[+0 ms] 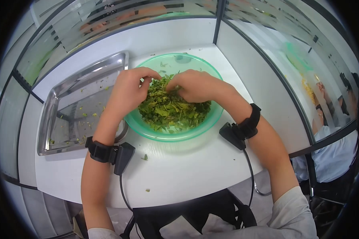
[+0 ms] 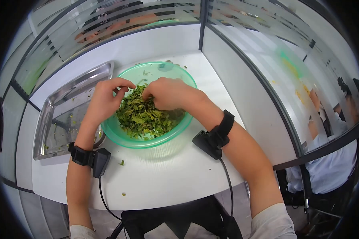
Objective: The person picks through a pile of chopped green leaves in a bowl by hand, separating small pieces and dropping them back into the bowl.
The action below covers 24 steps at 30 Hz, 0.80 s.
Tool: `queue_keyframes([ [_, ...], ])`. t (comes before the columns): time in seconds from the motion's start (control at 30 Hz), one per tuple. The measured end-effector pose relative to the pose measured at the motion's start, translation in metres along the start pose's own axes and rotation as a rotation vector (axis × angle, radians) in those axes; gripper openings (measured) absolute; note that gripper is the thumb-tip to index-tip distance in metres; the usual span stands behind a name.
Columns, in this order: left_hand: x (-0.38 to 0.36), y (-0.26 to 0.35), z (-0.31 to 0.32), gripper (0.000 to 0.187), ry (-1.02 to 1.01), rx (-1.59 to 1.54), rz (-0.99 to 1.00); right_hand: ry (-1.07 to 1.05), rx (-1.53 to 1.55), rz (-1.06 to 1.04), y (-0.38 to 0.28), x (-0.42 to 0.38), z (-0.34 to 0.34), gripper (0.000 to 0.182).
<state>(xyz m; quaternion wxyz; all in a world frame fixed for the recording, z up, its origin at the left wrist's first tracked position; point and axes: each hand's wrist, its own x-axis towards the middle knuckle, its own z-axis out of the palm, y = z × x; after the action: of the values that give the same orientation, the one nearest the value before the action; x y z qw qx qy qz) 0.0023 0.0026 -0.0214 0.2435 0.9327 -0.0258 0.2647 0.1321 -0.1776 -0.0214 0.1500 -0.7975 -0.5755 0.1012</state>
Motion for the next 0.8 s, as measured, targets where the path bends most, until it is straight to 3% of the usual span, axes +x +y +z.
queue_keyframes([
  [0.17,-0.001,0.005,-0.002,0.013,-0.127,0.043,-0.018,0.081,0.063,0.007,-0.003,-0.001,-0.009,0.015],
  [0.4,-0.001,0.011,-0.003,0.016,-0.195,0.108,-0.040,0.281,0.168,0.042,-0.002,0.002,-0.008,0.019],
  [0.47,-0.002,0.012,-0.004,0.019,-0.240,0.175,-0.033,0.265,0.137,0.061,0.001,0.003,-0.006,0.019],
  [0.57,-0.002,0.011,-0.002,0.023,-0.240,0.115,-0.005,0.080,0.055,0.107,-0.001,0.003,-0.008,0.024],
  [0.8,-0.002,0.011,-0.003,0.017,-0.299,0.133,-0.060,-0.157,0.035,0.039,-0.009,-0.006,-0.012,0.028],
])
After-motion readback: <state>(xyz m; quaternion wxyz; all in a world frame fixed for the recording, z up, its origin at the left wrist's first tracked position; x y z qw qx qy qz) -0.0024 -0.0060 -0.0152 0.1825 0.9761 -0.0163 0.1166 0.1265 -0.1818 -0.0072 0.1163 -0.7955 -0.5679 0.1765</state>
